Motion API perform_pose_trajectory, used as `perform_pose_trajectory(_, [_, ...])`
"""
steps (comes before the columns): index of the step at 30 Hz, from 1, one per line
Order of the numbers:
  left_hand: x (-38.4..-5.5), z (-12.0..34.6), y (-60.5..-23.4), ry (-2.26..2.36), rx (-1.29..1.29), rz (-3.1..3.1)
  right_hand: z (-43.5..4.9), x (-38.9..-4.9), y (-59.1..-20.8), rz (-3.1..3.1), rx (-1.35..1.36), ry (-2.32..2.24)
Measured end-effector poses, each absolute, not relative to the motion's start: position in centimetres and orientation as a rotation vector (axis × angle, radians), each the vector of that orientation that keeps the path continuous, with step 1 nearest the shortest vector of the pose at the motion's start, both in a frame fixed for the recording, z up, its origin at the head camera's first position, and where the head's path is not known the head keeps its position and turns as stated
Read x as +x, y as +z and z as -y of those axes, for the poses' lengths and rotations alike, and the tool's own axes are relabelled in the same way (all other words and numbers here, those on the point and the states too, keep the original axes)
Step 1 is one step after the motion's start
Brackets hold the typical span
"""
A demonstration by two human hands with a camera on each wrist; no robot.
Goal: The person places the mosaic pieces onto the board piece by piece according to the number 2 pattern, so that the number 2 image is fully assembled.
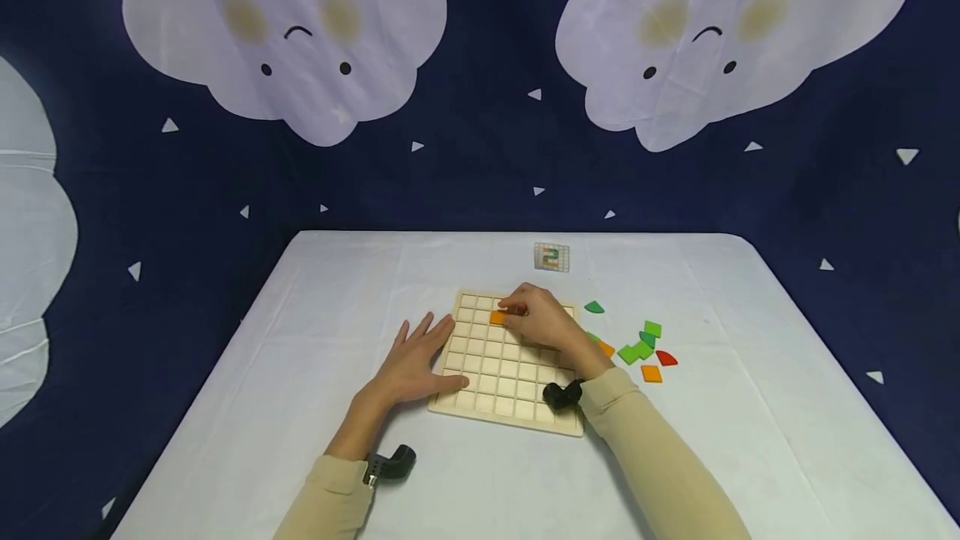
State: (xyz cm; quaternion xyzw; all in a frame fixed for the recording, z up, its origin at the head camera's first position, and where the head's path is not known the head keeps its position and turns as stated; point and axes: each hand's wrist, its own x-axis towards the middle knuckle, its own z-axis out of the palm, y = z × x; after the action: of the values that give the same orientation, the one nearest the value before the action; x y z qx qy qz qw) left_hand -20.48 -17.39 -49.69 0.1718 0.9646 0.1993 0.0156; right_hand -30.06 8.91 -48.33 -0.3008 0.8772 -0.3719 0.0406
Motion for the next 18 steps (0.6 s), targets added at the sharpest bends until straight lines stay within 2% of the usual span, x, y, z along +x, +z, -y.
perform_pose_trajectory(18, [-20.5, 17.3, -49.8, 0.635, 0.539, -3.012, -14.3, -29.1, -47.4, -2.767, -0.827, -1.126])
